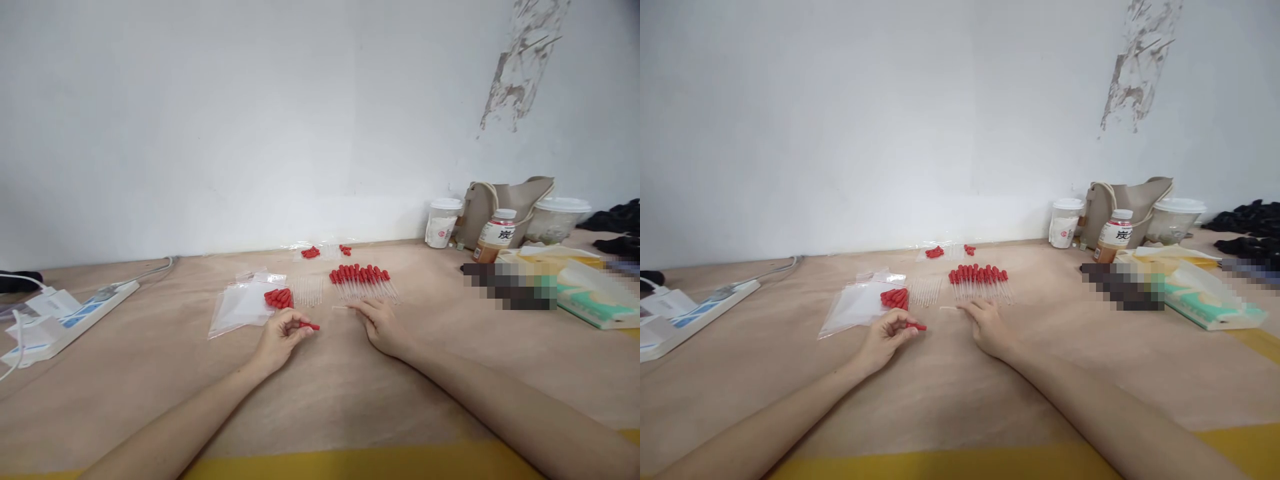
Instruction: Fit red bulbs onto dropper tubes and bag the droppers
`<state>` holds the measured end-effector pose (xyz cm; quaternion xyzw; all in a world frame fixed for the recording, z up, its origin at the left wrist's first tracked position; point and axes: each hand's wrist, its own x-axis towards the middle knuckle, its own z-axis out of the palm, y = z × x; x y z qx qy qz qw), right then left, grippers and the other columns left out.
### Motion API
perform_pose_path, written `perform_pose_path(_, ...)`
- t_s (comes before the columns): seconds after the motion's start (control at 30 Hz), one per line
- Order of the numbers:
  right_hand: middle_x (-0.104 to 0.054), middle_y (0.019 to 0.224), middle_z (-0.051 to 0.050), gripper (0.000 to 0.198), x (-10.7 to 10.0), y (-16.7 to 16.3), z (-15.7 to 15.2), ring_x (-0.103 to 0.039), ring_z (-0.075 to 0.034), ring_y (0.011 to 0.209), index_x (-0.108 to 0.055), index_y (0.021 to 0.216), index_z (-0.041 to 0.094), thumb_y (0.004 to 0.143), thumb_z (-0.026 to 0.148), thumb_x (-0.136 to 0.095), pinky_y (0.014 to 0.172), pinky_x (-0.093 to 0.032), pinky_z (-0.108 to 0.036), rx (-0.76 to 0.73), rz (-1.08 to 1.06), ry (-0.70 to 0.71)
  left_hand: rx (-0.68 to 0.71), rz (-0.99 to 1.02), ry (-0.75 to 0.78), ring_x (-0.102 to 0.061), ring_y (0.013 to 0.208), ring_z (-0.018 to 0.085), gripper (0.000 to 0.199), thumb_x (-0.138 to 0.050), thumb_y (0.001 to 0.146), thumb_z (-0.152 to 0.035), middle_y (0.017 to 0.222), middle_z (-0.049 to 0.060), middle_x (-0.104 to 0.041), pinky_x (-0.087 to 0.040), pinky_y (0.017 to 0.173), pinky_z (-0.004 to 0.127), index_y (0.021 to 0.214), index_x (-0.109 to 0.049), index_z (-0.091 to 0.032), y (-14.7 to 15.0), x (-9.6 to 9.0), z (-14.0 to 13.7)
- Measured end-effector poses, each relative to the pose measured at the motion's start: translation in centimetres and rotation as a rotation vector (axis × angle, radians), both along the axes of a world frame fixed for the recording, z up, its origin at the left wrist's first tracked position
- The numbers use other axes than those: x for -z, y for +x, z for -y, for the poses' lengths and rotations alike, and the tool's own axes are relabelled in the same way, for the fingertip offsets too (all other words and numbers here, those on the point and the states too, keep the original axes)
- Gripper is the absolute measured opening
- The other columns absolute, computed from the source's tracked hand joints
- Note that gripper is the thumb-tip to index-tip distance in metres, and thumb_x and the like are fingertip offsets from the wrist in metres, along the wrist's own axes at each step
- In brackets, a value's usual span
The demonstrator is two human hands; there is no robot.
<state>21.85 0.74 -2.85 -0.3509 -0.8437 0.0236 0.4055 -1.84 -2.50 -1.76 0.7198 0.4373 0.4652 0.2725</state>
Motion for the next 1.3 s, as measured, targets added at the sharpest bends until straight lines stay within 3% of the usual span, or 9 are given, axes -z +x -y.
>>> perform_pose_path(0.17,-0.061,0.087,-0.005,0.019,-0.3,-1.0,1.5,-0.055,-0.014,0.079,-0.056,0.092,0.019,0.086,0.017,-0.037,0.078,-0.034,-0.031,-0.076,0.036,0.052,0.019,0.06,-0.019,-0.058,0.068,0.013,0.021,-0.067,0.068,-0.029,0.072,0.0,-0.056,-0.048,0.06,0.025,0.074,-0.052,-0.015,0.2,0.3,0.2)
perform_pose_path(0.4,-0.062,0.085,-0.004,0.02,-0.5,-1.3,1.9,-0.055,-0.013,0.076,-0.055,0.091,0.019,0.087,0.018,-0.036,0.075,-0.032,-0.031,-0.077,0.011,0.072,-0.067,-0.253,0.179,-0.054,0.079,0.016,0.023,-0.06,0.076,-0.029,0.083,0.002,-0.06,-0.042,0.076,0.031,0.099,-0.061,-0.022,0.2,-0.4,0.6)
perform_pose_path(0.83,-0.063,0.086,-0.004,0.021,-0.7,-1.5,2.2,-0.054,-0.013,0.075,-0.056,0.094,0.019,0.087,0.017,-0.037,0.079,-0.028,-0.033,-0.125,0.011,0.068,0.025,-0.291,0.209,-0.055,0.079,0.015,0.014,-0.049,0.084,-0.026,0.084,0.002,-0.062,-0.041,0.073,0.027,0.086,-0.061,-0.018,0.9,-1.1,1.2)
perform_pose_path(1.03,-0.064,0.083,-0.001,0.023,-0.4,-1.3,1.8,-0.055,-0.011,0.072,-0.059,0.097,0.022,0.084,0.015,-0.041,0.079,-0.027,-0.033,-0.156,0.03,0.084,0.065,-0.427,0.257,-0.054,0.073,0.015,0.017,-0.048,0.085,-0.027,0.076,0.001,-0.062,-0.038,0.071,0.027,0.085,-0.062,-0.018,1.2,-1.7,1.8)
perform_pose_path(1.3,-0.064,0.08,0.0,0.03,-0.1,-0.7,1.2,-0.054,-0.011,0.07,-0.061,0.097,0.027,0.08,0.01,-0.043,0.082,-0.024,-0.035,-0.161,0.116,0.221,0.105,-0.533,0.332,-0.055,0.07,0.013,0.016,-0.046,0.086,-0.024,0.073,-0.001,-0.063,-0.032,0.083,0.034,0.081,-0.061,-0.02,1.3,-1.4,2.1)
